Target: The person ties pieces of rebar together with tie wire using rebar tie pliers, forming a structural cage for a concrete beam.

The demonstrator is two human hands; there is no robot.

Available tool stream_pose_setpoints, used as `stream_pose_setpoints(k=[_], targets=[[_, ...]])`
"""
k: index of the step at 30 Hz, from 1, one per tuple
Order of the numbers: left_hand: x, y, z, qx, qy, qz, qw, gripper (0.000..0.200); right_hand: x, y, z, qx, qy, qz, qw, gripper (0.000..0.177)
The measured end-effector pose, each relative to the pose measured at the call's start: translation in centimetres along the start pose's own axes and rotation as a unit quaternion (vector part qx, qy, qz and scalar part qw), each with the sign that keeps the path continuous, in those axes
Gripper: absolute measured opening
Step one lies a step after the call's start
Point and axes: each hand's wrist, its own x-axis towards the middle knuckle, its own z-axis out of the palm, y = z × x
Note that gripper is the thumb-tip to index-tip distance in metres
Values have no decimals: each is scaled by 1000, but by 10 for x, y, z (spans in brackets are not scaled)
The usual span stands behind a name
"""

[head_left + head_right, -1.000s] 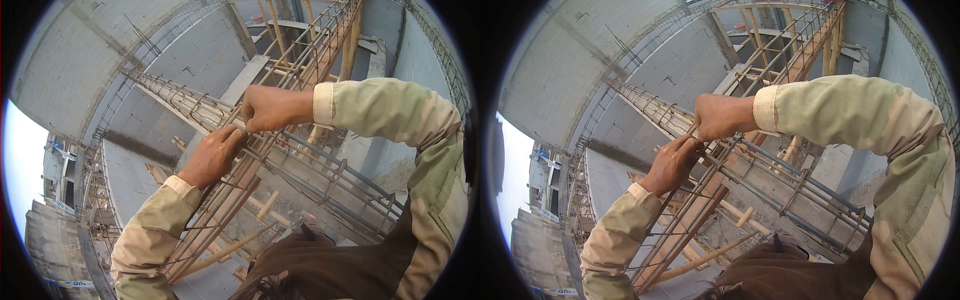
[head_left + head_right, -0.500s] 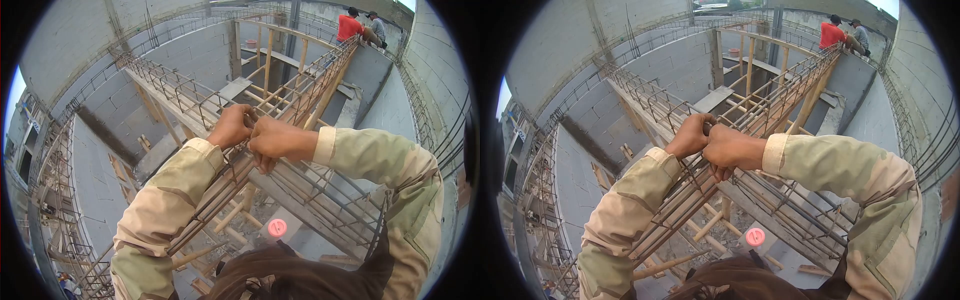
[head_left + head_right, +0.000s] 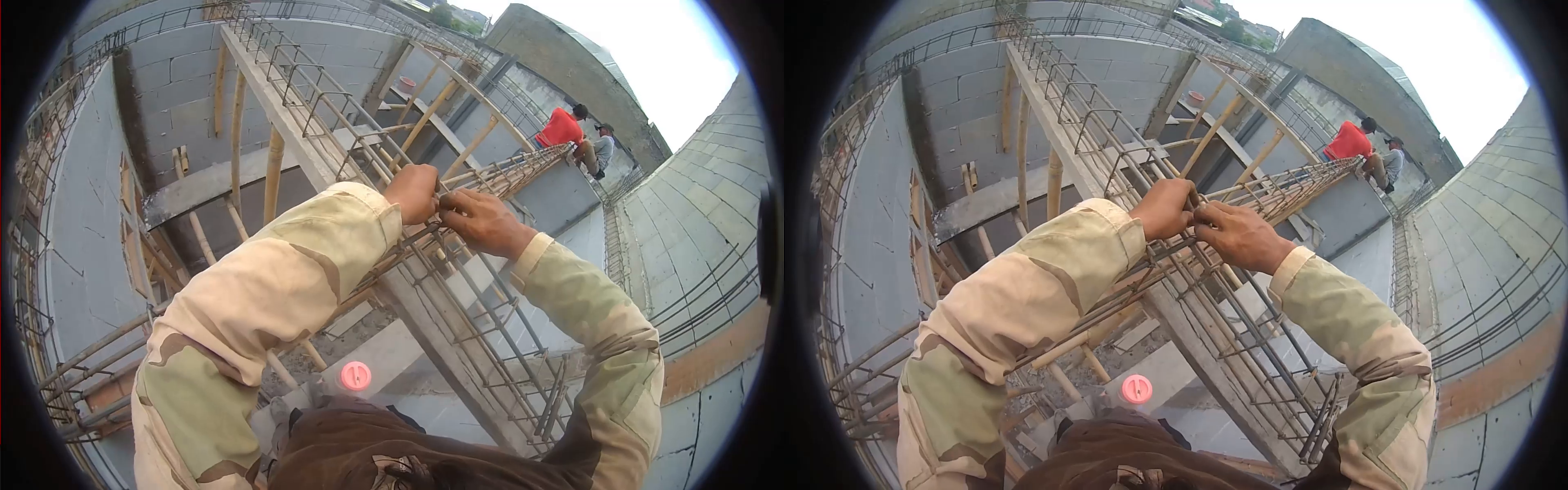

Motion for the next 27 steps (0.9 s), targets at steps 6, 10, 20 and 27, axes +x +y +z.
stream_pose_setpoints(k=[6,10,20,27], targets=[[14,-11,-3,-100,113,-142,978,13,9,-3,-13,-59,-81,-61,993,20],[11,-5,-8,-108,96,-123,982,13,19,1,-17,-76,-108,-128,983,16],[15,-8,-11,-99,97,-141,980,21,40,6,-4,87,-134,93,983,11],[30,-25,-17,-182,154,-285,928,36,54,1,3,424,-106,634,638,20]])
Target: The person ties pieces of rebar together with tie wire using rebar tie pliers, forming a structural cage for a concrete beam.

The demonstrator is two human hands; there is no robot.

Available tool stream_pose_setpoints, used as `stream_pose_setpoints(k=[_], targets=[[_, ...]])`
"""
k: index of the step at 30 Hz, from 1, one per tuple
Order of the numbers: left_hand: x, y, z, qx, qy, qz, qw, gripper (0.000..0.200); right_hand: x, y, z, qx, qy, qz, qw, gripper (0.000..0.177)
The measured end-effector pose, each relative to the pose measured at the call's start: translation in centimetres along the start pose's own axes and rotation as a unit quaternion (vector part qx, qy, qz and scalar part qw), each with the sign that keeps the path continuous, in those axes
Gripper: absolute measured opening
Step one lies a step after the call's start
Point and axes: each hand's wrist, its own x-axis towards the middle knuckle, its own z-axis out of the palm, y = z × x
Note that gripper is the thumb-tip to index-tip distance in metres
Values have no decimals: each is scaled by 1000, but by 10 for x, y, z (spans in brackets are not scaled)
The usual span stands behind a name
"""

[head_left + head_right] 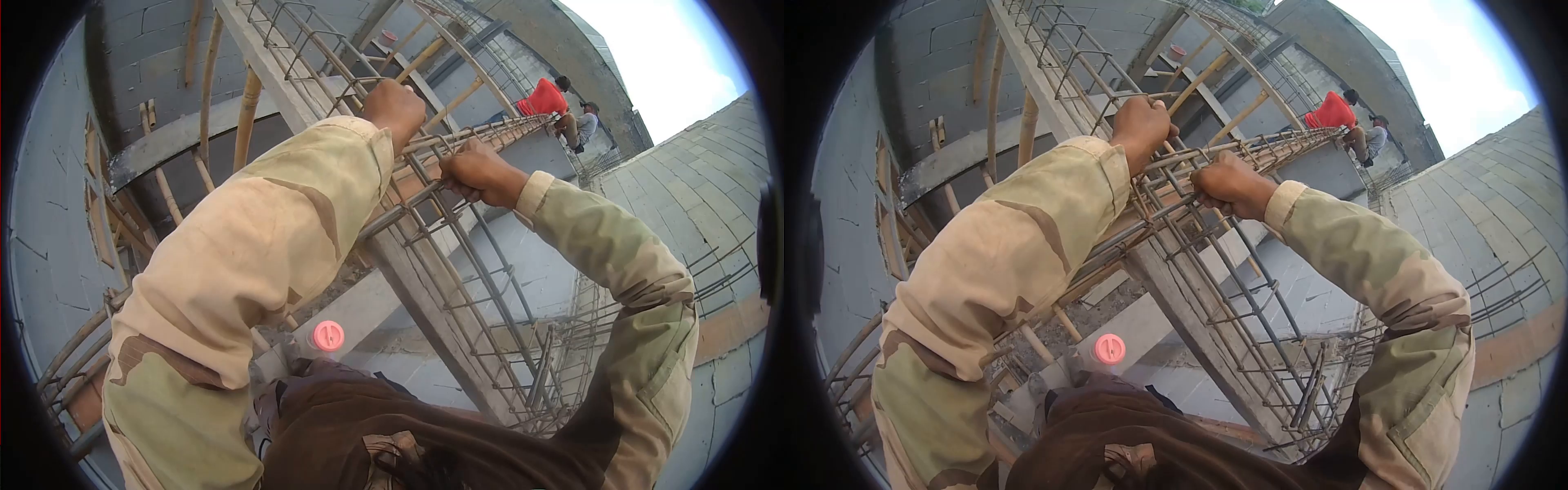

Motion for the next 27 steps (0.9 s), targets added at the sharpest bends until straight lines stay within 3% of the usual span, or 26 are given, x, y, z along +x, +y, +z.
stream_pose_setpoints(k=[3,7,8,10,11,12,13,14,15,17,20,25,27], targets=[[-12,9,-1,-40,-36,40,998,37,-21,3,-19,-47,-22,-71,996,25],[-18,7,7,-42,-119,85,988,35,-103,27,-67,-183,74,-93,976,35],[-22,10,6,-41,-136,90,986,36,-131,36,-74,-173,88,-72,978,35],[-19,7,6,-33,-149,115,981,36,-194,57,-80,-292,58,40,954,37],[-18,7,8,-23,-138,136,981,36,-212,97,-84,-436,53,-18,898,38],[-18,7,11,-21,-144,137,980,36,-239,121,-81,-405,39,32,913,41],[-17,7,12,-37,-143,116,982,36,-262,145,-72,-445,37,74,892,46],[-13,6,8,-51,-136,93,985,36,-283,177,-62,-453,29,91,887,55],[-12,6,8,-63,-138,87,985,36,-299,187,-46,-440,-3,168,882,73],[-12,7,6,-54,-120,74,988,36,-319,234,-14,-371,-1,178,911,88],[-16,9,2,-63,-122,55,989,37,-323,266,22,-260,90,195,941,70],[-21,10,-2,-77,-175,30,981,33,-327,312,9,-215,153,237,935,47],[-16,5,1,-83,-166,31,982,30,-334,319,-14,-108,204,141,963,39]])
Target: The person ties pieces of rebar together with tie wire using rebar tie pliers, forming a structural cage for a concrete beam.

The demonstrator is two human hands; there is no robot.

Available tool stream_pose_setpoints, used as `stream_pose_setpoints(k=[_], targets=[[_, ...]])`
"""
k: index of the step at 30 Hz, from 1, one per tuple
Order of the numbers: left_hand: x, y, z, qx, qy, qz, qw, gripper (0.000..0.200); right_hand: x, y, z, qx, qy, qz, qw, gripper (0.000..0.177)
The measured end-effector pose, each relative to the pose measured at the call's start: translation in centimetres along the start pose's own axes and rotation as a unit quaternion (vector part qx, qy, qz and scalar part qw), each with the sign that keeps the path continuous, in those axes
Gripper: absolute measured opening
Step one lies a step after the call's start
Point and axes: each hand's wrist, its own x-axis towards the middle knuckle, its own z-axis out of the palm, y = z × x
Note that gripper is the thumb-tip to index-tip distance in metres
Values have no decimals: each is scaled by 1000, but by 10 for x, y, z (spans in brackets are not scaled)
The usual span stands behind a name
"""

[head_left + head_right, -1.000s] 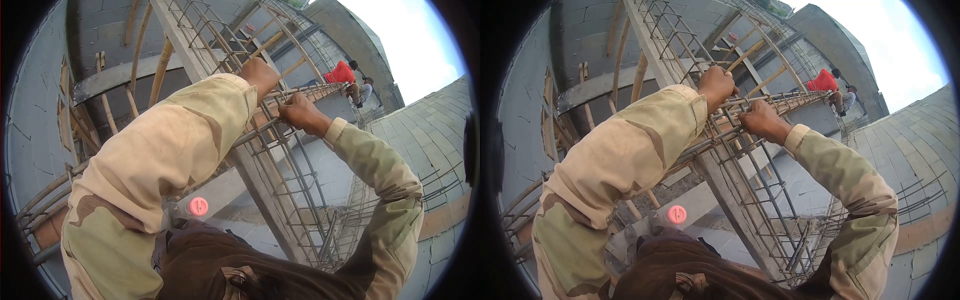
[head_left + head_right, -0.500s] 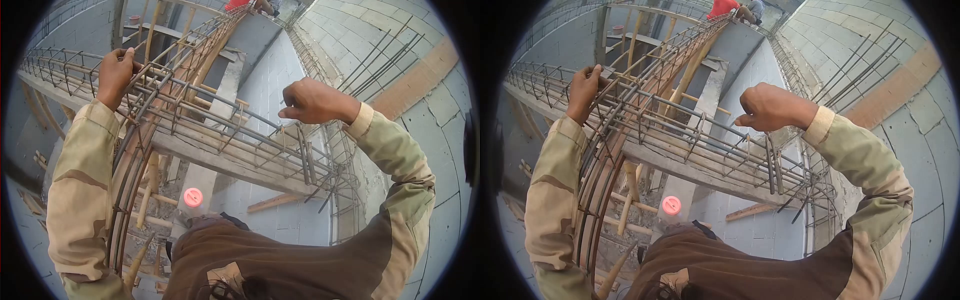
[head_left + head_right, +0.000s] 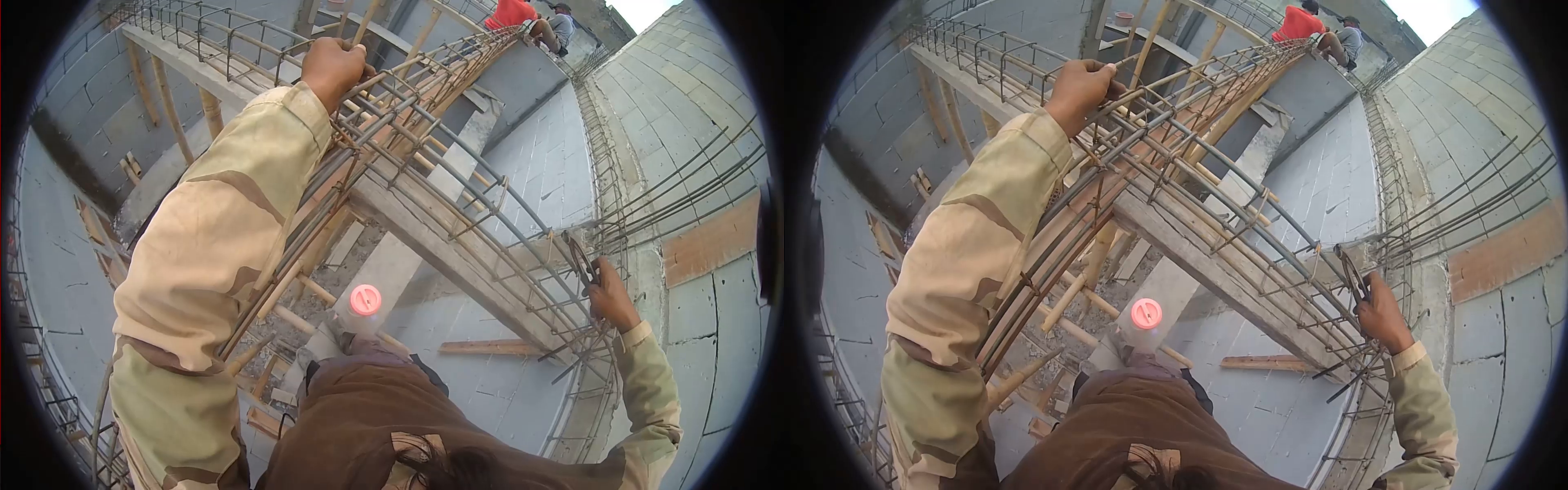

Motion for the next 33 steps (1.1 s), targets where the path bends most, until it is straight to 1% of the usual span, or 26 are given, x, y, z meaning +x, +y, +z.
stream_pose_setpoints(k=[1,2,3,4,6,8,9,10,12,14,15,16,18,19,20,21,22,24,25,27,28,30,31,33], targets=[[0,0,0,18,-7,1,1000,30,-15,-68,-22,95,-30,106,989,41],[0,0,-1,36,-12,3,999,29,-11,-63,-28,90,-32,102,990,41],[0,1,-1,46,-19,0,999,29,-7,-55,-38,112,27,19,993,47],[-2,0,-1,44,-14,-4,999,29,-2,-47,-44,135,84,-64,985,52],[-2,0,1,33,-49,-17,998,29,0,-89,-64,228,163,-92,955,60],[4,-6,3,48,-53,-4,997,28,16,-111,-73,306,270,-155,900,62],[6,-8,3,64,-62,8,996,28,27,-108,-81,400,265,-197,855,63],[8,-9,2,62,-54,9,997,28,35,-106,-93,474,175,-260,823,52],[-3,0,0,121,-69,30,990,26,53,-120,-101,516,133,-284,797,35],[-4,0,0,121,-57,36,990,26,95,-118,-93,423,273,-268,821,29],[-4,0,1,114,-58,30,991,26,102,-139,-88,294,328,-292,849,26],[-3,-2,1,106,-58,22,992,26,120,-146,-80,249,348,-309,849,26],[-2,-3,1,109,-52,17,992,25,142,-169,-76,126,341,-351,863,18],[1,-9,3,81,-52,17,995,26,151,-185,-78,8,352,-430,831,22],[4,-13,3,53,-52,16,997,26,157,-202,-82,-110,357,-499,782,31],[-5,-1,0,63,-73,-1,995,24,160,-218,-82,-182,340,-511,768,42],[-8,1,0,66,-66,3,996,24,171,-229,-77,-217,333,-542,741,43],[-7,0,0,69,-62,0,996,25,197,-248,-63,-214,314,-593,710,45],[-6,-1,0,81,-63,5,995,25,207,-255,-61,-212,320,-598,704,45],[-8,3,-1,78,-66,-3,995,24,225,-269,-58,-301,289,-577,702,54],[-8,2,-1,77,-63,-7,995,24,234,-276,-54,-302,292,-584,695,54],[-8,3,-2,73,-61,-12,995,25,246,-292,-46,-307,347,-596,656,63],[-8,3,-2,69,-69,-20,995,25,250,-298,-42,-307,347,-601,651,63],[-6,2,-3,65,-67,-22,995,25,253,-311,-32,-330,391,-598,617,65]])
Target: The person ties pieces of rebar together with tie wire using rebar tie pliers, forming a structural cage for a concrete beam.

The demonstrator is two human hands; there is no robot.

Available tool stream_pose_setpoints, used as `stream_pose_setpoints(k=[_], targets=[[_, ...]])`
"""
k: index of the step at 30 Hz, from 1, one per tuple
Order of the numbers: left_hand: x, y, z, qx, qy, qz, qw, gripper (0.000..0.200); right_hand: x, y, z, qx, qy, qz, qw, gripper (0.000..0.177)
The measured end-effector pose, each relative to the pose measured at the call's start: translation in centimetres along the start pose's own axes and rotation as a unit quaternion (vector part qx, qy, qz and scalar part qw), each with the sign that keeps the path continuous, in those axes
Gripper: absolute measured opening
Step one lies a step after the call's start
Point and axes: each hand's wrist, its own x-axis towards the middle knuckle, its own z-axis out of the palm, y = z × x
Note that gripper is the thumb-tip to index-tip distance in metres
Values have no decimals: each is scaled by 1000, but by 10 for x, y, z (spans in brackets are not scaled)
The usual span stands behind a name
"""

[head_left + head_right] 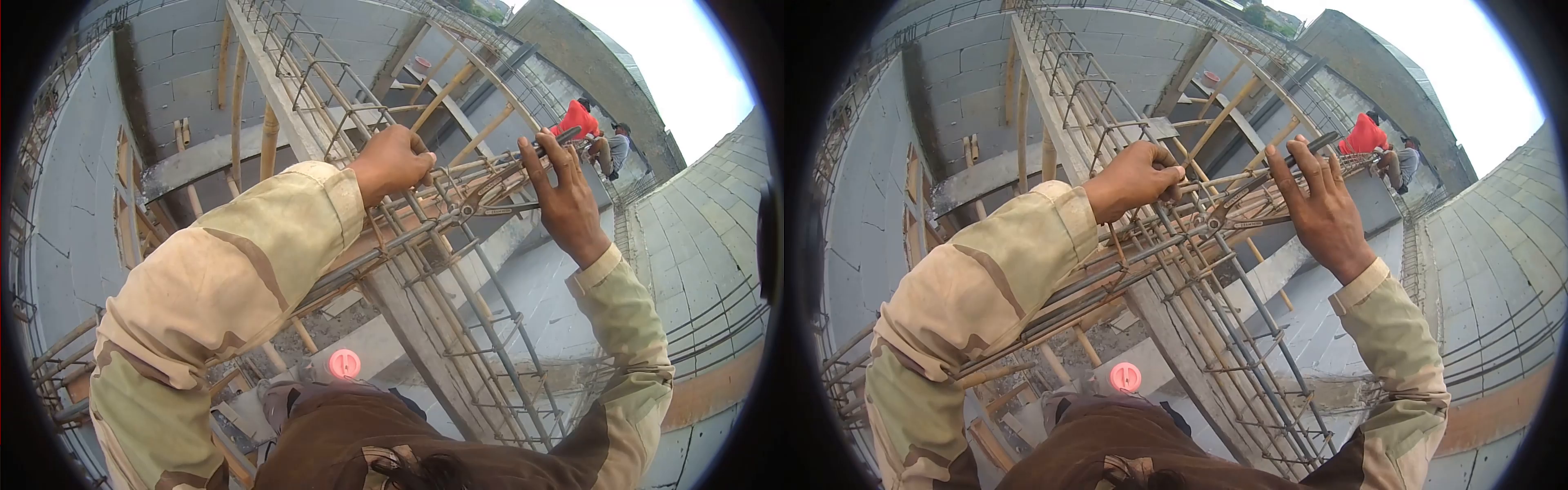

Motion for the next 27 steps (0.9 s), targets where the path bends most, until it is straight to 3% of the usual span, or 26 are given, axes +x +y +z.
stream_pose_setpoints(k=[7,20,22,23,25,27], targets=[[-2,2,-2,5,-7,-5,1000,27,17,5,19,-50,124,-96,986,64],[-2,0,-1,9,-9,7,1000,26,25,5,17,-55,137,-136,980,58],[0,-3,-1,7,-9,8,1000,26,28,7,11,-66,138,-145,977,42],[1,-3,0,4,-8,10,1000,26,30,7,9,-66,138,-145,977,42],[2,-4,0,1,-9,7,1000,26,36,8,6,-96,178,-156,967,24],[1,-2,0,-1,-8,4,1000,26,48,5,1,-114,231,-167,952,18]])
